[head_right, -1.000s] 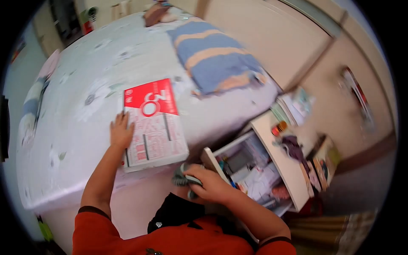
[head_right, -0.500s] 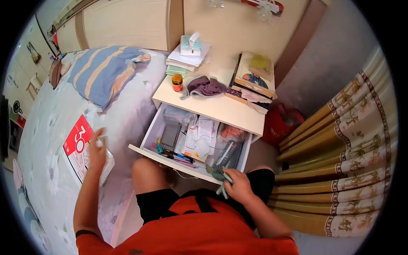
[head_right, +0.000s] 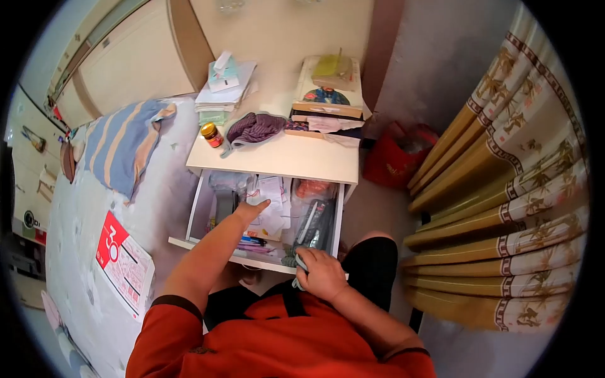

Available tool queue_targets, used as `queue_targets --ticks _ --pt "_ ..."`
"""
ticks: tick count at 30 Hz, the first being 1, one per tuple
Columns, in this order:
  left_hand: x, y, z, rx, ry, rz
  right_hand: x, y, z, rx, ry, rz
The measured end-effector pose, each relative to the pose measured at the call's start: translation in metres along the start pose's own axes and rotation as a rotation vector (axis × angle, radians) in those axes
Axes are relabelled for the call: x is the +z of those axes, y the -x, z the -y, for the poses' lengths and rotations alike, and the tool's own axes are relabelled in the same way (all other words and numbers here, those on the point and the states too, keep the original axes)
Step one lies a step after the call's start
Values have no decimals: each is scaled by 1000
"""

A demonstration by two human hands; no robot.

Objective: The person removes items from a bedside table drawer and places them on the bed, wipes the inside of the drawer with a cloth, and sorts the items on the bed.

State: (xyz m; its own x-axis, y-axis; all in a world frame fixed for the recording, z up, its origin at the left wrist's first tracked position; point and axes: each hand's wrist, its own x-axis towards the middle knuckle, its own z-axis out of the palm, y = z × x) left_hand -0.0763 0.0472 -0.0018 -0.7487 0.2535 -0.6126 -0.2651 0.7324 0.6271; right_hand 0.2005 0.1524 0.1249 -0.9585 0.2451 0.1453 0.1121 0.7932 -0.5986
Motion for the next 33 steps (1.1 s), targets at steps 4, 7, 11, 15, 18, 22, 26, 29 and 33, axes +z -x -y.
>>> queue_targets --ticks 4,7,11,15,18,22,26,29,33 --pt "14 -22 8 -23 -33 -189 2 0 -2 -26 -22 -23" --pt "12 -27 15 -40 -102 -163 3 1 -5 -31 -13 -8" --pt "7 6 -10 -129 67 19 6 2 -7 -25 -3 10" --pt "1 10 -5 -148 223 239 5 2 -5 -21 -18 7" --pt "-6 50 -41 -237 211 148 7 3 -6 -34 -7 -11" --pt "-7 53 -27 -137 604 347 3 0 0 -26 -10 -44" --pt "-20 77 -28 -167 662 418 3 1 -1 -17 -3 -17" --pt "-30 94 -27 -209 658 464 3 2 -1 -20 4 -8" --pt "-47 123 -37 -197 580 467 1 2 1 -17 10 -26"
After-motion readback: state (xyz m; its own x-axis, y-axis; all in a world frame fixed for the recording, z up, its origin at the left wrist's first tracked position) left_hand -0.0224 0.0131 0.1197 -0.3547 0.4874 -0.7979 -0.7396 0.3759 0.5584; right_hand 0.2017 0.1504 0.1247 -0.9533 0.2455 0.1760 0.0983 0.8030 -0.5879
